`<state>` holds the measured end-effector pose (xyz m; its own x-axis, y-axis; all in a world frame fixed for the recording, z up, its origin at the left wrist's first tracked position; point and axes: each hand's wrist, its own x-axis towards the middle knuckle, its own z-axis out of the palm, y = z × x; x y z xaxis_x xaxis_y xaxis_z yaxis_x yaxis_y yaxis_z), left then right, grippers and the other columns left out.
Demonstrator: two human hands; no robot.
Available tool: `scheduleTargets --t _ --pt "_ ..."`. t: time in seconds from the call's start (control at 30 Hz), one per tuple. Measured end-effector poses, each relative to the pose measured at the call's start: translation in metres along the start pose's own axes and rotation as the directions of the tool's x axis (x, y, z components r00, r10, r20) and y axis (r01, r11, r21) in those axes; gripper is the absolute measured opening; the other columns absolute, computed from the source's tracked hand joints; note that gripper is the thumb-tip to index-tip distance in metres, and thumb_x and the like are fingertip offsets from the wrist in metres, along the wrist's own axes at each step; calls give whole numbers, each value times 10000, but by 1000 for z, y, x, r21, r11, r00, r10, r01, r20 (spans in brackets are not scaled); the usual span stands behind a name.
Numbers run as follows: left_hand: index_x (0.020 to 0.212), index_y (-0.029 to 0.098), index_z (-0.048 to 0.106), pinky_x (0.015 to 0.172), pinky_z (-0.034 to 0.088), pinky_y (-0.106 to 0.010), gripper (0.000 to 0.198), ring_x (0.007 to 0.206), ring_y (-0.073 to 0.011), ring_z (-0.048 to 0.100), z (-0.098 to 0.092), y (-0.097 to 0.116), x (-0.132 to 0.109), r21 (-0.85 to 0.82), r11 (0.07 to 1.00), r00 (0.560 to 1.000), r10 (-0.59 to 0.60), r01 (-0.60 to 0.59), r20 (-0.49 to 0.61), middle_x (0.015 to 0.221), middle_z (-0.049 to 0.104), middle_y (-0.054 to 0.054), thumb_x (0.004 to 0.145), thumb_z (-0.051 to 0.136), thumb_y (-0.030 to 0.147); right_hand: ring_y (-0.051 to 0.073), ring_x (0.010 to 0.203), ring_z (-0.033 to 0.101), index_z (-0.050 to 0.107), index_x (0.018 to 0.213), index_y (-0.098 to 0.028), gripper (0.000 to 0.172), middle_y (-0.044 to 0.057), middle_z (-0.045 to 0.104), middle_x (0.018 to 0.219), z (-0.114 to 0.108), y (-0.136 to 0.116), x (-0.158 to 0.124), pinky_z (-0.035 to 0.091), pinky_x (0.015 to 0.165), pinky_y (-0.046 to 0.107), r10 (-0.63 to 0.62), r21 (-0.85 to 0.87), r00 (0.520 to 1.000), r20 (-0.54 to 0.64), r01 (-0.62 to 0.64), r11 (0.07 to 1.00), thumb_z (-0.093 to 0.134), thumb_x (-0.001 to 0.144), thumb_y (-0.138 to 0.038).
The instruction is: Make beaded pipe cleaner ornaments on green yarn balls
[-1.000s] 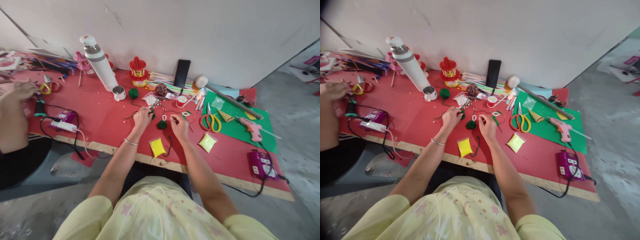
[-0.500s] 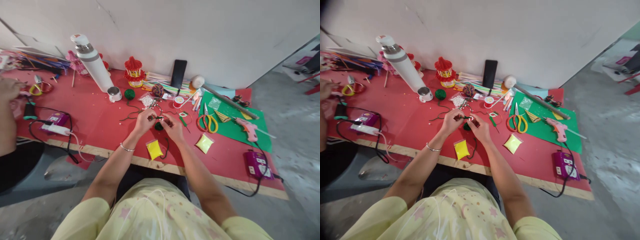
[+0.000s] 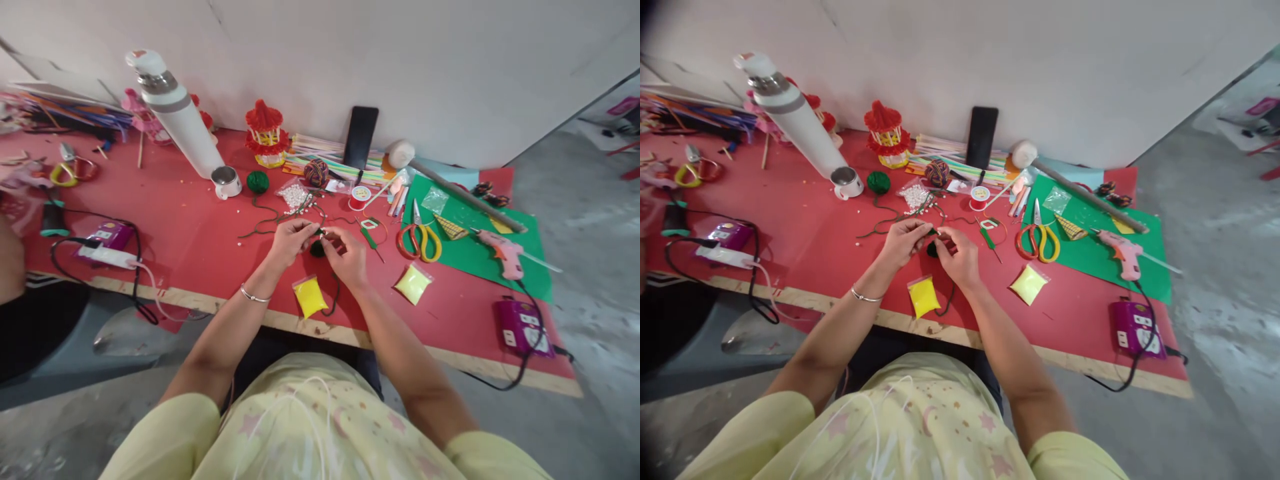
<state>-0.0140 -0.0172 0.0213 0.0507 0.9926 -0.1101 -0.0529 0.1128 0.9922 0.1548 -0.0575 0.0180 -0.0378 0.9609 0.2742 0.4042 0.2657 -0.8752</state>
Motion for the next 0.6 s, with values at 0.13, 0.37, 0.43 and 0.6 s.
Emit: scheduleTargets --t 0.13,0.37,0.43,0.6 --pt "725 174 725 497 338 -234 310 524 -102 491 -15 -9 12 288 954 972 144 -86 -187 589 609 11 741 822 468 319 1084 681 619 1338 -248 657 128 686 1244 6 2 -4 547 855 394 -3 -360 1000 -19 -4 933 764 815 -617" --pt "684 183 735 530 350 -233 283 571 -125 551 -16 -10 11 466 881 977 167 -88 -131 574 624 10 767 811 442 287 1045 682 658 1229 -228 404 123 693 1203 10 13 -2 542 891 394 -40 -393 999 26 47 918 716 882 -425" --pt "674 180 728 510 351 -232 304 528 -124 548 -14 -7 9 440 896 983 122 -49 -139 539 612 8 774 805 456 260 1015 683 663 1181 -223 369 108 713 1173 9 13 -1 542 924 394 -52 -272 998 -28 42 961 730 866 -405" --pt "688 165 741 419 311 -218 358 414 -103 496 -14 -3 8 399 915 994 -18 60 -108 518 614 6 779 784 509 199 853 698 667 1117 -223 361 67 751 1034 9 8 0 574 776 331 74 62 993 -91 -69 996 730 872 -481"
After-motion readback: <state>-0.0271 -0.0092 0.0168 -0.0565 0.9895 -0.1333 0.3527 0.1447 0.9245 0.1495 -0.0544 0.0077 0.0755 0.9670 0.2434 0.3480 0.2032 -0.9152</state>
